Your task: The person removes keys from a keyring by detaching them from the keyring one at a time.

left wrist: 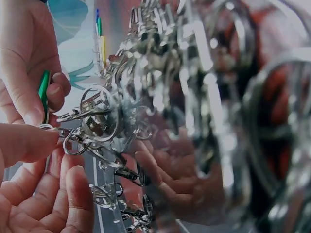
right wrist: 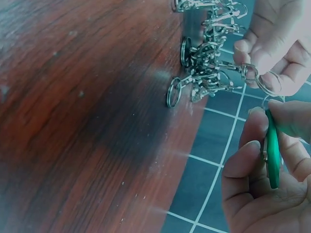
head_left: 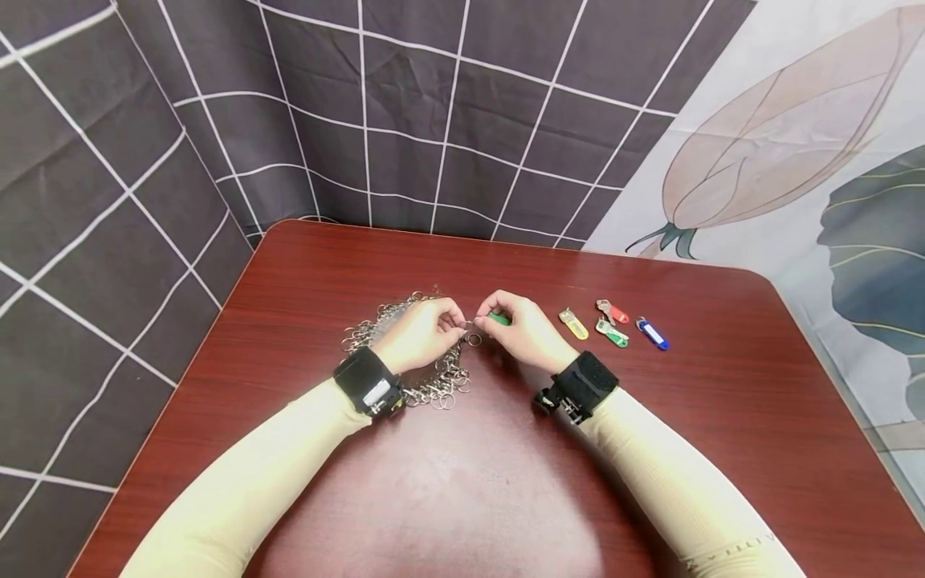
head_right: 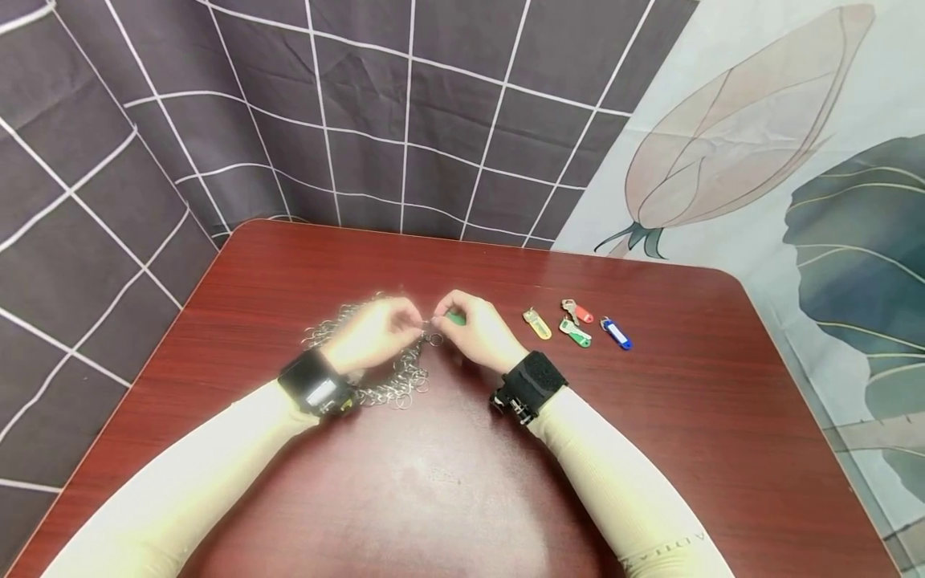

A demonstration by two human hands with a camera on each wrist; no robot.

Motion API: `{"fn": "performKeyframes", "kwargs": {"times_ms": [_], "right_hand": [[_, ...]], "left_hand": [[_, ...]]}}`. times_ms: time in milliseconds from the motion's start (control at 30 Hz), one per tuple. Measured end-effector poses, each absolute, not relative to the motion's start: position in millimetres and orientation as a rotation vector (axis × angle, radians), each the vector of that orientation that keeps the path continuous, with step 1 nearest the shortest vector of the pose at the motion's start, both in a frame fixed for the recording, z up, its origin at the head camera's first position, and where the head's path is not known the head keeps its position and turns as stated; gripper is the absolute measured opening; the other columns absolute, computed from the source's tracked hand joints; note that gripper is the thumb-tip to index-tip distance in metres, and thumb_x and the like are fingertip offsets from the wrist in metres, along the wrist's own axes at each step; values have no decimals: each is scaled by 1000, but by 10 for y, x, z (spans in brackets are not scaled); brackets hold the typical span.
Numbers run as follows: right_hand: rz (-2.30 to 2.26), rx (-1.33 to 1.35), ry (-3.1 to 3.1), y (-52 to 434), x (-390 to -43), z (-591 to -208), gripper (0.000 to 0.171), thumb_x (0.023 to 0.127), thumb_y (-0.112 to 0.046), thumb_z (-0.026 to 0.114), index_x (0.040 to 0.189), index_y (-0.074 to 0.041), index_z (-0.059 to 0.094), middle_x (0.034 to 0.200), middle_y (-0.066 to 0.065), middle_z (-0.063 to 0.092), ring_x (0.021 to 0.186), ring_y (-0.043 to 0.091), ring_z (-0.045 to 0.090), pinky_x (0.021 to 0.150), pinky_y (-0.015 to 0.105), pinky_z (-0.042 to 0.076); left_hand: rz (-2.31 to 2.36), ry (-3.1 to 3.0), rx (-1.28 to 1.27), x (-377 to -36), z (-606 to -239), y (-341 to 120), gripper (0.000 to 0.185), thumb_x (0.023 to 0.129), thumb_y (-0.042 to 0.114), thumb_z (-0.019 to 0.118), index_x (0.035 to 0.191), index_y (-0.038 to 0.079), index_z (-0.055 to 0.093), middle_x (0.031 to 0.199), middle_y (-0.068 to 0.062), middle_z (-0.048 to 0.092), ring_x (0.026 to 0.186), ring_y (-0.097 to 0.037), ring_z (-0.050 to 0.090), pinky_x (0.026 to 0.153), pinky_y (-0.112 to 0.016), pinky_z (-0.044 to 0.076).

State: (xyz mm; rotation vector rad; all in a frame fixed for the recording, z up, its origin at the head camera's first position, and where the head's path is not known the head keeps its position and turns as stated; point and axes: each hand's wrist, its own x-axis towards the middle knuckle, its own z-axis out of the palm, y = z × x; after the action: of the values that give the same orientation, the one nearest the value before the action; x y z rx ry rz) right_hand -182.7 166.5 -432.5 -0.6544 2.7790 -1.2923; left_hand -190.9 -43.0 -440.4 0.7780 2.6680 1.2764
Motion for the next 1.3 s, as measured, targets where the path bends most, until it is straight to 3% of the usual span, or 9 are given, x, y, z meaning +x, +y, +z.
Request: {"fn": "performKeyframes", "kwargs": {"times_ms": [633, 900, 1300], "right_hand": [[-1201, -671, 2775, 1633, -1827, -4346, 6, 91, -17, 68, 90, -19, 62, 73, -5, 58, 63, 12, 52, 60, 29, 43], [-1232, -669, 2731, 1627, -1822, -4302, 4, 90, -13, 67, 93, -12, 64, 74, -4, 61, 65, 12, 55, 61, 28, 45], [-1230, -637, 2689, 1678, -1797, -4309, 4, 91, -14, 67, 93, -12, 64, 78, -2, 63, 69, 11, 55, 64, 27, 45]], "left_hand": [[1377, 2667, 757, -1868, -4389, -470, 6, 87, 9, 64, 90, 13, 60, 82, 1, 62, 78, -15, 60, 71, -26, 50], [1317, 2670, 842, -1851, -4386, -465, 5, 88, 9, 63, 90, 13, 60, 81, 2, 62, 76, -12, 59, 70, -25, 50], [1177, 2698, 954, -1807, -4352, -421, 7, 89, 6, 63, 88, 12, 62, 77, 4, 60, 72, -9, 57, 66, -23, 49]]}}
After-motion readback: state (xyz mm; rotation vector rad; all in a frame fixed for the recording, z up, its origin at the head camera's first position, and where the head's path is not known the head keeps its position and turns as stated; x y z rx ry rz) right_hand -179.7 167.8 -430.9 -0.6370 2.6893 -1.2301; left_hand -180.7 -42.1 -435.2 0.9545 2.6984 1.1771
